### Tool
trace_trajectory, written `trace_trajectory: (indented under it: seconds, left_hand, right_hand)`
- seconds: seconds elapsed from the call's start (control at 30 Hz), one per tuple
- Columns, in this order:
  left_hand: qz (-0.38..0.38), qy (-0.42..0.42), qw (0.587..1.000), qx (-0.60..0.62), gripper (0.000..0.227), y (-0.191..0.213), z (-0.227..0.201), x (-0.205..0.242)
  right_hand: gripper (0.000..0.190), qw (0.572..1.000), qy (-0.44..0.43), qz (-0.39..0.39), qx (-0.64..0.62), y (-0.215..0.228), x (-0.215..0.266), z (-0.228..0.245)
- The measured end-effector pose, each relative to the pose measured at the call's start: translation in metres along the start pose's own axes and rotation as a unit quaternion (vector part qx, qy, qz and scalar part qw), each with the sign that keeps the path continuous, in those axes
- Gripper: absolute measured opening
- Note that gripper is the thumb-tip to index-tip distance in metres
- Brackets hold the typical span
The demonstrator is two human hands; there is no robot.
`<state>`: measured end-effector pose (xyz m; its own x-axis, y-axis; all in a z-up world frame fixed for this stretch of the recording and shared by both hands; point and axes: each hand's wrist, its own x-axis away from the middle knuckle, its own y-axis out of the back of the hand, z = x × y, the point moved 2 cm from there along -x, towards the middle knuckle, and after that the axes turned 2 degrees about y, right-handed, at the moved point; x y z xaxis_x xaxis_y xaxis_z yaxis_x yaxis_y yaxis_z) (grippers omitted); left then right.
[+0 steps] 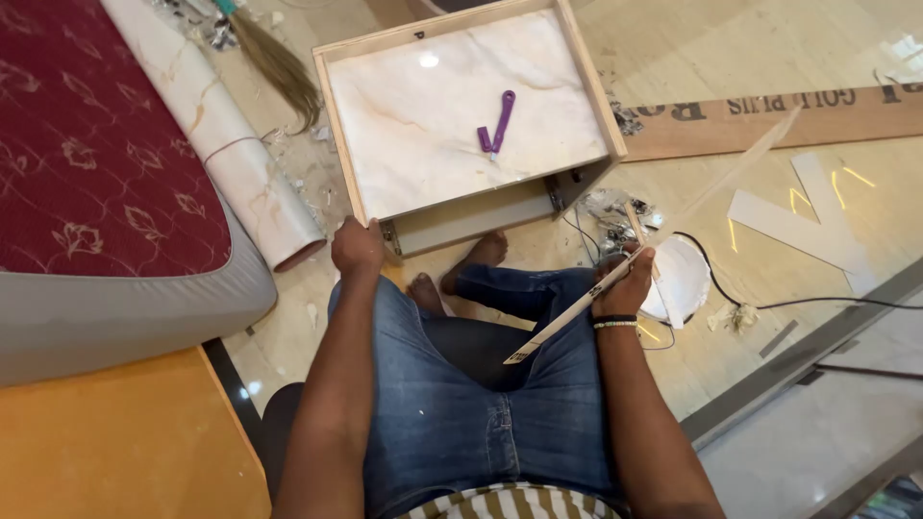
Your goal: The person assembles a small wooden cabinet by sliding the frame onto a base, applying glue to a white panel, and marking it with a pen.
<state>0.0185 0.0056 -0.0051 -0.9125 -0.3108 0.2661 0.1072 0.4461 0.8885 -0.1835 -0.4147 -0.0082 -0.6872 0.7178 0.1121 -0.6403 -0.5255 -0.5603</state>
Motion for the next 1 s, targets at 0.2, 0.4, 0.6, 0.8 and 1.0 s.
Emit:
trace_trajectory:
  seconds: [0.2,0.4,0.6,0.8,1.0]
  left_hand:
    - [-0.03,-0.017,0.999,-0.021,0.042,0.004,-0.018,-0.013]
    - [-0.056,-0.01,0.998,-0.023,0.038,0.004,-0.031,-0.056]
    - [-0.065,0.003,0.998,-0.01,0.036,0.013,-0.045,-0.092]
    - [-0.1,-0.014,0.994,0.031,0.036,0.003,-0.034,-0.091]
    - [-0.007,0.007,0.996,0.089,0.055,-0.058,0.007,-0.069]
  right_hand:
    - [0.054,0.999,-0.049,-0.014,0.013,-0.008,0.015,0.019]
    - [0.053,0.998,-0.058,-0.014,0.015,-0.011,0.014,0.014]
    - [0.05,0.994,-0.094,-0.038,0.039,-0.018,0.009,0.002]
    - [0.048,0.991,-0.115,-0.04,0.047,-0.022,0.001,-0.001]
    - [0.047,0.995,-0.094,-0.011,0.034,-0.023,-0.001,0.0]
